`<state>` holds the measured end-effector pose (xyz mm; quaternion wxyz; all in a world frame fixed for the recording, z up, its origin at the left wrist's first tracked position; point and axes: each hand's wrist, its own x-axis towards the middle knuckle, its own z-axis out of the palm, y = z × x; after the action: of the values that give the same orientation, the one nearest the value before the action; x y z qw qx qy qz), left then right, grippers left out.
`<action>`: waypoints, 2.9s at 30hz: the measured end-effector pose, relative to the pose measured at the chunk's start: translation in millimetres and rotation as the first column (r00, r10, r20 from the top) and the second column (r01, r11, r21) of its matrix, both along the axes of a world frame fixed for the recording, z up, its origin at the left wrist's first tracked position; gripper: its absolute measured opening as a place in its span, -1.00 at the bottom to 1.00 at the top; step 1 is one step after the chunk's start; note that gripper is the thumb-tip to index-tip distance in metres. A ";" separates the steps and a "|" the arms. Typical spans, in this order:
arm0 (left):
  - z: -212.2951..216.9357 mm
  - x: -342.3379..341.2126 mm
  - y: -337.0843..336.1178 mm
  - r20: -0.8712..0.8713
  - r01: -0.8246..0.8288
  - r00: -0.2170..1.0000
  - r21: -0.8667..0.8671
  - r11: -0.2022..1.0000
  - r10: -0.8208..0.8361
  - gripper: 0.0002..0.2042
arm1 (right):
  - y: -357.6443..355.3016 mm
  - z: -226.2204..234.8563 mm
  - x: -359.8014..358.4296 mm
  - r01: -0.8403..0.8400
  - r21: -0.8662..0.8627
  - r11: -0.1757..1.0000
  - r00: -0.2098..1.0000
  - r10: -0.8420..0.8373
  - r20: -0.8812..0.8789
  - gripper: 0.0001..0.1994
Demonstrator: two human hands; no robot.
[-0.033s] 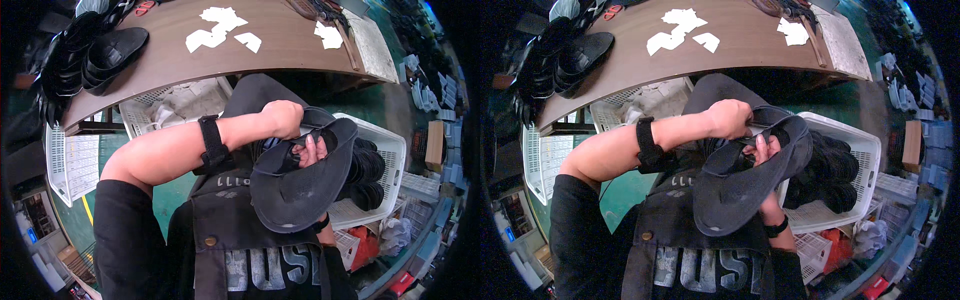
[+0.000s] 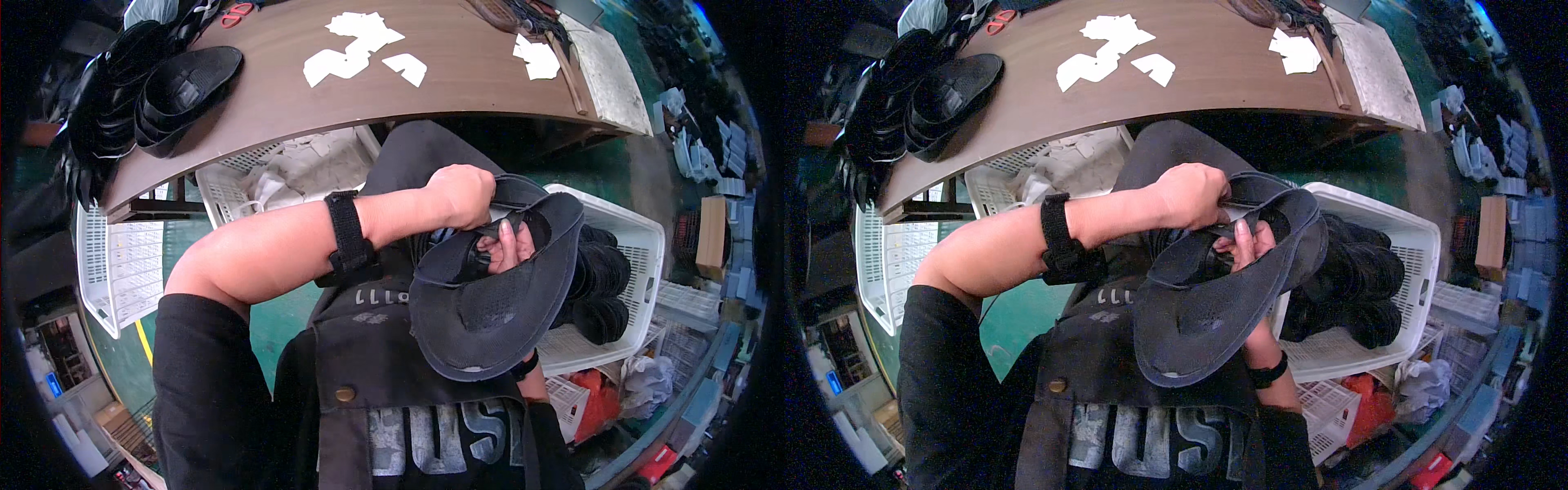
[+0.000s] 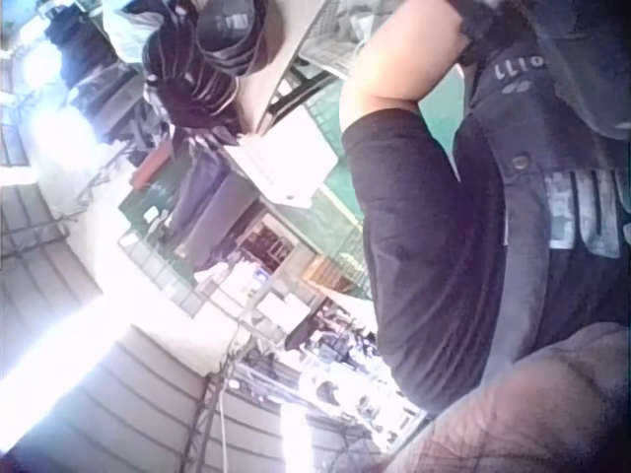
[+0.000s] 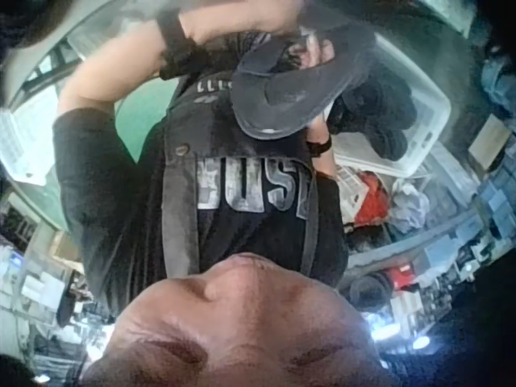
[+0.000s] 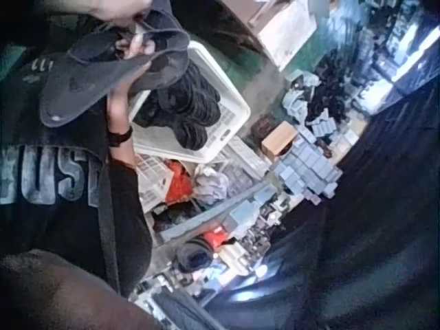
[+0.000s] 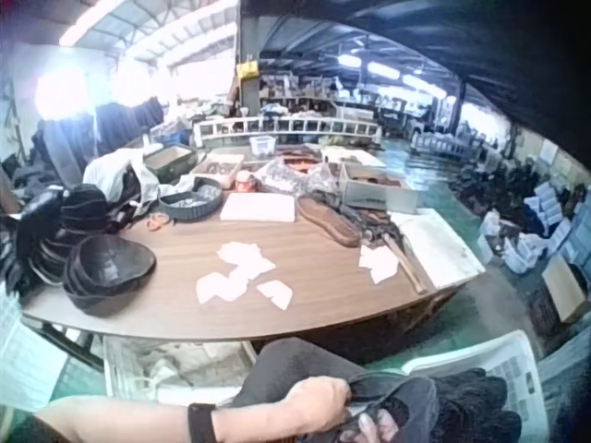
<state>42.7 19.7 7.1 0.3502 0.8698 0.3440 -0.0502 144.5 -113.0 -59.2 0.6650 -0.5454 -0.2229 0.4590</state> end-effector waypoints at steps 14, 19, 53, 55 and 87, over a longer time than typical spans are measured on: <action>-16.2 -1.0 -18.3 0.219 -0.121 0.971 0.121 0.985 0.092 -0.72 | -6.8 -11.5 30.0 -0.070 0.251 0.965 0.932 0.153 -0.329 -0.81; -4.1 -6.7 -20.1 0.280 -0.082 0.958 0.093 0.992 0.053 -0.71 | 4.7 19.5 31.6 -0.196 0.074 0.978 0.964 0.206 -0.170 -0.76; 10.8 -68.9 11.9 0.245 0.332 0.581 0.799 0.501 -0.776 -0.68 | 30.9 5.6 40.4 -0.550 -0.170 0.817 0.770 0.576 0.275 -0.68; 16.6 -81.4 32.8 0.259 0.192 0.577 0.879 0.436 -0.775 -0.77 | 39.8 49.9 25.2 -0.686 -0.061 0.725 0.634 0.638 0.438 -0.65; -16.2 -46.4 -27.3 0.634 -0.151 0.762 -0.020 0.988 0.129 -0.73 | -56.4 146.7 59.5 0.244 0.033 0.969 0.901 -0.240 0.362 -0.57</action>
<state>-3.7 -7.7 -9.0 0.4341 0.8133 0.2705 0.2775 204.1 -169.4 87.6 0.6606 -0.6485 -0.2694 0.2657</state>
